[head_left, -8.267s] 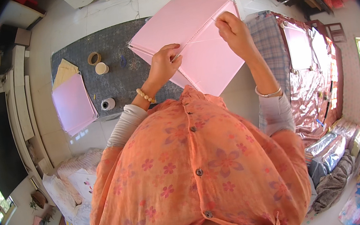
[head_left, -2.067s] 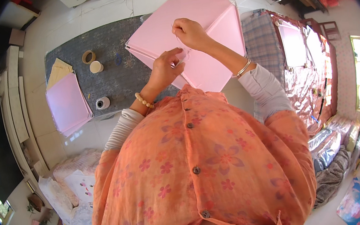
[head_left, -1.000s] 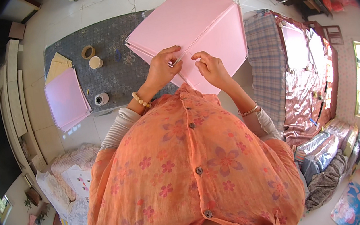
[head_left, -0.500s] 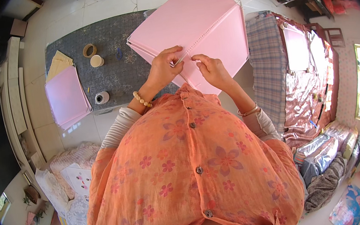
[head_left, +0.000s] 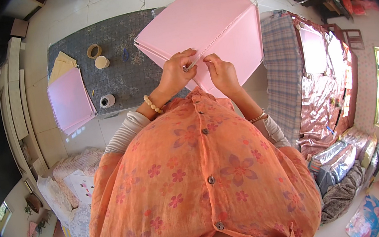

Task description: The person assembles a pink foldable storage box by threading a white string through the pre-cut holes along the top edge and tying it by hand.

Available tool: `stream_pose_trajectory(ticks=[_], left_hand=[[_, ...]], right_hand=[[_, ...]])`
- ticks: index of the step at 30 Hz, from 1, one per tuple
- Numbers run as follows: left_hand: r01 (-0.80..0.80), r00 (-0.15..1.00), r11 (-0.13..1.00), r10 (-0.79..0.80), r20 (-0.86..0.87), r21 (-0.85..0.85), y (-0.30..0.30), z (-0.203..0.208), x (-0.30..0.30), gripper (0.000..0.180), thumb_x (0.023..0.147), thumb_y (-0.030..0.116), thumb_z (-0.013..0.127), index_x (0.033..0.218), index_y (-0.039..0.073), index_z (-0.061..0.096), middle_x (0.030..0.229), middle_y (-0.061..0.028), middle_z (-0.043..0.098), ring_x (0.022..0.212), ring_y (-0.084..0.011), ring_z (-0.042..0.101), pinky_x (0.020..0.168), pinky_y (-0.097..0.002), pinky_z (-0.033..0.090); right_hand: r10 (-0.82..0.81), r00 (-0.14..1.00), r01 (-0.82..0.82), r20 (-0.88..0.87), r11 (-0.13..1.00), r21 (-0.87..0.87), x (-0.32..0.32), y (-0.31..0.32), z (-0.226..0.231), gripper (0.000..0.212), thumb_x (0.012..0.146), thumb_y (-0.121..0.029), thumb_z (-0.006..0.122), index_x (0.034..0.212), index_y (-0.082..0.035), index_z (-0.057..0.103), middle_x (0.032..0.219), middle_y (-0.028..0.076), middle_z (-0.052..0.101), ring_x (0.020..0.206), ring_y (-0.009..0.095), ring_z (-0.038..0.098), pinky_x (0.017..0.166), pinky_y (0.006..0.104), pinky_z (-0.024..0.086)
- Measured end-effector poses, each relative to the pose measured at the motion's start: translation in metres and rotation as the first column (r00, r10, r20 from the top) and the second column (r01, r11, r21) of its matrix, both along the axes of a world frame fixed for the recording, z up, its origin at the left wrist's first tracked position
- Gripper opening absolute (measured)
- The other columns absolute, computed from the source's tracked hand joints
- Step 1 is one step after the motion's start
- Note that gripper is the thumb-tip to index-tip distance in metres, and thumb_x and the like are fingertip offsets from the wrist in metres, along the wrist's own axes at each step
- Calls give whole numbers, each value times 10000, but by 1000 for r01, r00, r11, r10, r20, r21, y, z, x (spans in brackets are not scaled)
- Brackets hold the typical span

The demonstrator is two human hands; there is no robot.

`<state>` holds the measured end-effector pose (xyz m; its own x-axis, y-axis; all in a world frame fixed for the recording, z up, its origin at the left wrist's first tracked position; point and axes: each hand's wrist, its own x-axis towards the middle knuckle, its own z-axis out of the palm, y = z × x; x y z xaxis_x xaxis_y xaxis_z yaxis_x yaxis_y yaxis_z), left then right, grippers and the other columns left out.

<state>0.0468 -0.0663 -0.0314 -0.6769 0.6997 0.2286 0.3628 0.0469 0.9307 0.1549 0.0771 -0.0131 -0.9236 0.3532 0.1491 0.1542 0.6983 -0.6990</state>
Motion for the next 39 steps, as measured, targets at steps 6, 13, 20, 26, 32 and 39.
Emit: stream_pose_trajectory(ticks=[6, 13, 20, 26, 32, 39], left_hand=[[-4, 1000, 1000, 4, -3, 19, 1, -3, 7, 168, 714, 17, 703, 663, -31, 550, 1168, -190, 648, 967, -348, 635, 788, -370, 518], [-32, 991, 999, 29, -131, -19, 2, -6, 6, 187, 754, 36, 713, 689, -41, 557, 1194, -165, 646, 1008, -297, 660, 722, -334, 539], [15, 998, 1000, -15, 62, -3, 1, -1, 11, 155, 731, 49, 719, 754, -66, 617, 1147, -157, 659, 814, -296, 637, 692, -352, 519], [4, 1000, 999, -4, -6, -35, -3, -1, 3, 185, 718, 52, 721, 851, -57, 653, 1119, -159, 665, 782, -317, 611, 674, -365, 507], [-54, 997, 998, 56, 46, -42, -5, 1, -1, 155, 717, 60, 725, 795, -44, 641, 1078, -167, 673, 752, -302, 611, 664, -360, 504], [3, 1000, 993, -3, 1, -115, -4, -1, 1, 182, 742, 61, 719, 885, -36, 663, 1080, -150, 676, 701, -251, 613, 663, -337, 510]], right_hand=[[-118, 987, 113, 108, 992, 52, -9, -10, 7, 125, 914, -140, 523, 947, -20, 535, 750, 175, 661, 703, 368, 653, 622, 440, 507], [-70, 990, 58, 119, 993, 106, -19, -23, 34, 138, 876, -100, 464, 982, -19, 498, 687, 200, 642, 682, 408, 644, 636, 478, 502], [121, 968, -213, 221, 859, 465, -49, 19, 72, 144, 877, -142, 517, 891, -39, 616, 841, 155, 648, 839, 320, 637, 725, 423, 504], [434, 736, -638, 519, 701, 318, -80, 30, 56, 156, 844, -181, 570, 846, -54, 661, 894, 131, 631, 891, 307, 609, 773, 433, 487], [384, 891, -415, 242, 906, 89, -101, 30, 37, 173, 870, -179, 538, 866, -33, 631, 856, 139, 638, 838, 281, 634, 727, 413, 498], [357, 879, -44, 317, 721, -691, -106, 20, 55, 175, 945, -179, 494, 877, -26, 545, 662, 41, 561, 601, 103, 538, 551, 273, 432]])
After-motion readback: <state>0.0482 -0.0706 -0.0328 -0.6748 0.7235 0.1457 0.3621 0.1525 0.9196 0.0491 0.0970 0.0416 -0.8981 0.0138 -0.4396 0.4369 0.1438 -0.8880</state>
